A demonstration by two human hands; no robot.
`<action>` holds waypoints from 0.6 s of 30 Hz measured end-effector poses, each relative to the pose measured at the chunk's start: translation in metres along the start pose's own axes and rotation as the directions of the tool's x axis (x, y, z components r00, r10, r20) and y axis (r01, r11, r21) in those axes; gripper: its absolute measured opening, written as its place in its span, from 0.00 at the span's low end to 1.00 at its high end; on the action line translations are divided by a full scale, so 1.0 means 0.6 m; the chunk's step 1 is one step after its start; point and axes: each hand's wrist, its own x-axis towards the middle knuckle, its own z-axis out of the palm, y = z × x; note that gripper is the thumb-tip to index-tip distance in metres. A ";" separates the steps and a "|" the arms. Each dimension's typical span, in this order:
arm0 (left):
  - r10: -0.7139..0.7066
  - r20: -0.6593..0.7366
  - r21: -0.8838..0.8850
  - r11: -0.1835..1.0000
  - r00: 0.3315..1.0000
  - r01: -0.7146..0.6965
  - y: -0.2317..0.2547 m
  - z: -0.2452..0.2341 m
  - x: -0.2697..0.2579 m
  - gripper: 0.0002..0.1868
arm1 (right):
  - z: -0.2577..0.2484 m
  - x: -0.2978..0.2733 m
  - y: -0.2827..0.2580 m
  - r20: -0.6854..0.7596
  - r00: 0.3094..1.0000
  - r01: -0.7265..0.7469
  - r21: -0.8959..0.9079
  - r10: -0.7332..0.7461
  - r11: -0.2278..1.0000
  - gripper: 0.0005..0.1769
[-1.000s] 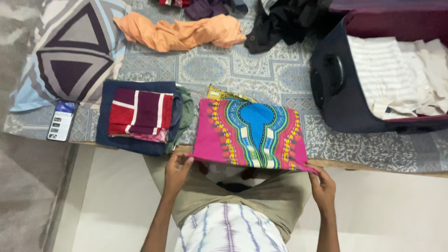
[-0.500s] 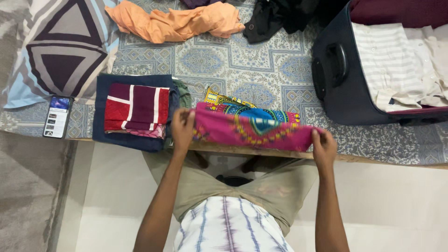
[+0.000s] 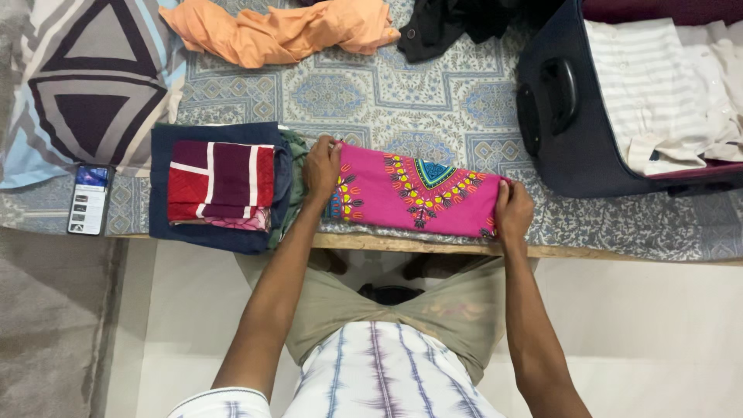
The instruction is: The person folds various pieces of clothing, including a colorful patterned cloth, a maroon and white striped shirt, a dark blue shirt, a green shirt, and a grey shirt. They place each folded item into an open maroon suitcase on a bed.
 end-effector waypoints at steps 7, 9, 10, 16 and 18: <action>-0.012 0.005 -0.044 0.999 1.000 0.012 0.008 -0.059 -0.071 0.23 | -0.010 -0.030 -0.012 0.023 0.989 -0.144 0.032 0.144 0.989 0.26; 0.006 0.001 -0.001 1.000 1.000 -0.006 0.015 -0.084 -0.110 0.27 | -0.021 -0.065 -0.025 -0.009 0.995 -0.097 0.012 0.097 0.995 0.32; -0.010 0.003 0.056 0.998 1.000 0.010 0.020 -0.093 -0.127 0.29 | -0.025 -0.086 -0.035 -0.046 0.998 -0.052 0.007 0.052 0.999 0.33; -0.147 0.051 0.253 0.959 0.988 0.129 0.045 -0.080 -0.132 0.38 | -0.004 -0.129 -0.126 -0.055 0.985 0.159 -0.080 -0.164 0.984 0.30; -0.238 0.073 0.275 0.938 0.969 0.210 0.049 -0.069 -0.125 0.38 | 0.032 -0.133 -0.161 0.031 0.972 0.235 -0.010 -0.234 0.972 0.36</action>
